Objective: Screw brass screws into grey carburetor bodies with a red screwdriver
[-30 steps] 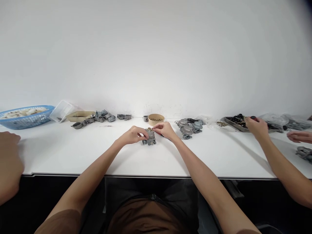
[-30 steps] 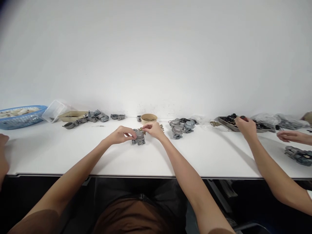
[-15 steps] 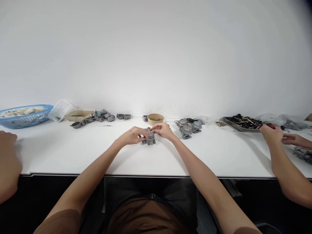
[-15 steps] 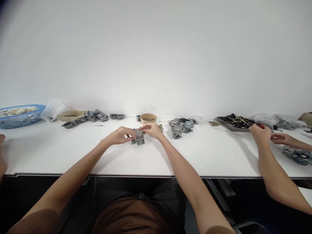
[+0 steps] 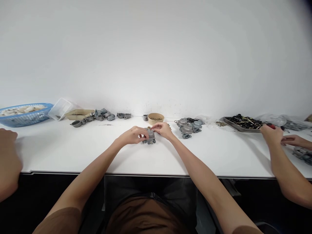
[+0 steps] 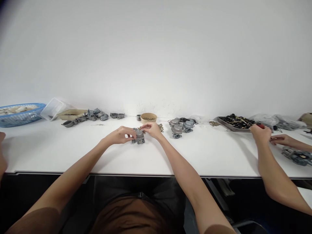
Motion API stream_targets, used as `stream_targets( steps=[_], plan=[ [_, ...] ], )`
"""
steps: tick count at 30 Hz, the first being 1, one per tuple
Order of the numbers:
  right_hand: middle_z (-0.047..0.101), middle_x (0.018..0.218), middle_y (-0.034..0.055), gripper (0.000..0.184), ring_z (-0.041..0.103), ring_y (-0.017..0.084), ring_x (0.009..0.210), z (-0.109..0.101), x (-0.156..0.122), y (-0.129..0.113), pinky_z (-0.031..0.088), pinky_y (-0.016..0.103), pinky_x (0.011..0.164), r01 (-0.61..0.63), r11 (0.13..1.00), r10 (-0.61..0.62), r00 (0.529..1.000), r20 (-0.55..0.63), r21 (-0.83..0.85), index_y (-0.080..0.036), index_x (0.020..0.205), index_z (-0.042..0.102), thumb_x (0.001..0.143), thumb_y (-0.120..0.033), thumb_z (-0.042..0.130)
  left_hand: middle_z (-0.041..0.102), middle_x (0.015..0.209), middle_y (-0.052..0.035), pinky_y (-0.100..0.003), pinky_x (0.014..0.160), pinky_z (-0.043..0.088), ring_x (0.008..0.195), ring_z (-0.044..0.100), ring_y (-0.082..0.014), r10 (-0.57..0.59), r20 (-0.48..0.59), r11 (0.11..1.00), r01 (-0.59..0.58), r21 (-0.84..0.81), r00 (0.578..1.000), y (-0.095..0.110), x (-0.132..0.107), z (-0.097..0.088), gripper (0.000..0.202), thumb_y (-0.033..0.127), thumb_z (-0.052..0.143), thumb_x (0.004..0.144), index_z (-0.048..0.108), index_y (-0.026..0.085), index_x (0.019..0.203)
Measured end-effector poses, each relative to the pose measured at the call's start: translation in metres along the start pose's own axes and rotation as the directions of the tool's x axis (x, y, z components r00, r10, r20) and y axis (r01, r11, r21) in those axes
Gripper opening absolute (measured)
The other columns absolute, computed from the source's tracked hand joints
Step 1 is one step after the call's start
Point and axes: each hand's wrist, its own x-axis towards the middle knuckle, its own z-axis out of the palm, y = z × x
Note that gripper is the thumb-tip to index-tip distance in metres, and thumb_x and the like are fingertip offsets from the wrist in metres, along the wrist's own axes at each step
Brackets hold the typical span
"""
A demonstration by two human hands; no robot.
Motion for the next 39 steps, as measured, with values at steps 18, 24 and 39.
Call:
stream_targets(
  steps=[18,24,39],
  plan=[
    [0.078,0.097,0.0097,0.027,0.073,0.024,0.096,-0.012,-0.001,-0.005,0.057,0.036,0.088,-0.058,0.998,0.056,0.987,0.153,0.011,-0.017,0.089,0.077,0.065,-0.029,0.083,0.076,0.085,-0.0025,-0.025,0.067,0.050,0.071,0.067,-0.0133,0.001,-0.025,1.000,-0.001,0.029,1.000,-0.001,-0.002,-0.003,0.013,0.016,0.062,0.091,0.075,0.019,0.091],
    [0.078,0.094,0.0100,0.031,0.072,0.022,0.085,-0.021,-0.002,-0.011,0.057,0.031,0.075,-0.050,0.998,0.059,0.977,0.206,-0.047,-0.015,0.090,0.077,0.067,-0.035,0.082,0.076,0.088,-0.0032,-0.024,0.069,0.050,0.074,0.068,-0.0136,-0.012,-0.014,1.000,0.012,0.006,1.000,-0.001,-0.002,-0.003,0.012,0.018,0.064,0.092,0.075,0.019,0.090],
    [0.074,0.066,0.0033,0.016,0.073,0.026,0.077,-0.034,-0.014,-0.025,0.059,0.032,0.069,0.127,0.913,-0.085,0.989,0.122,-0.387,-0.026,0.078,0.074,0.068,-0.039,0.076,0.078,0.080,-0.0031,-0.026,0.069,0.055,0.073,0.072,-0.0179,-0.330,-0.114,0.931,0.303,-0.203,0.937,-0.015,0.001,0.005,0.009,0.027,0.076,0.081,0.077,0.018,0.082]
  ],
)
